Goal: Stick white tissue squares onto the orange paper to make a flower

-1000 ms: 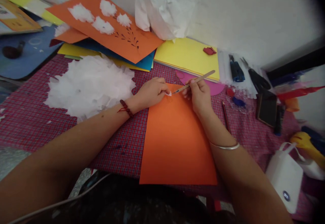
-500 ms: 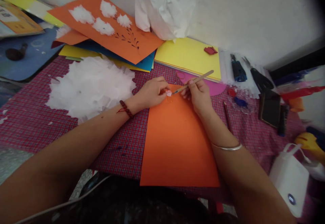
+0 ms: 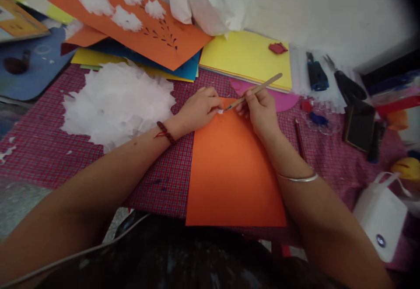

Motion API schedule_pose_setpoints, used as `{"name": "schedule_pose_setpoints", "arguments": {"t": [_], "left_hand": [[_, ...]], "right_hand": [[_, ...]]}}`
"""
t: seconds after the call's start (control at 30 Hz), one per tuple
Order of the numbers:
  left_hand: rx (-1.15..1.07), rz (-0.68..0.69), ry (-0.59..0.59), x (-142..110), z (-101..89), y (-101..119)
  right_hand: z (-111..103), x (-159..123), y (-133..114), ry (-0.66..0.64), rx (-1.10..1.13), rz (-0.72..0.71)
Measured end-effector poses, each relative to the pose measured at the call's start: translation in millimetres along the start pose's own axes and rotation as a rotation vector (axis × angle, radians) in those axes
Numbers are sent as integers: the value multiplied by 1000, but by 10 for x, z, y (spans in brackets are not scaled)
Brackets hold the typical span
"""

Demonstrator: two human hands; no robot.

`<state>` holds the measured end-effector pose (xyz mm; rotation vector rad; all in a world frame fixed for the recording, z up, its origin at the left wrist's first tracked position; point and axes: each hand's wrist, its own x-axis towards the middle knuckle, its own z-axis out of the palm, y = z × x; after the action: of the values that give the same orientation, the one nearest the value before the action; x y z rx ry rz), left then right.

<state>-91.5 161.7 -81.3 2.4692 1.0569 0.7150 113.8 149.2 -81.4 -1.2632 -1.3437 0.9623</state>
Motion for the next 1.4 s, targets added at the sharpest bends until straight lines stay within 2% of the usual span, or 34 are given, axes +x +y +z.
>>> {"name": "schedule_pose_setpoints", "arguments": {"t": [0.23,0.77,1.0,1.4], "left_hand": [[11,-5,8,-17,-2,-7],[-38,11,60,-20,-23,37],[-7,-33,58,-13,-17,6],[-19,-40,46,-1,-21,25]], "right_hand": [[-49,14,7,67,54,26],[-4,-29,-43,-26,24,12],[-19,-26,-39,23,42,14],[0,-24,-29,-4,60,10]]}}
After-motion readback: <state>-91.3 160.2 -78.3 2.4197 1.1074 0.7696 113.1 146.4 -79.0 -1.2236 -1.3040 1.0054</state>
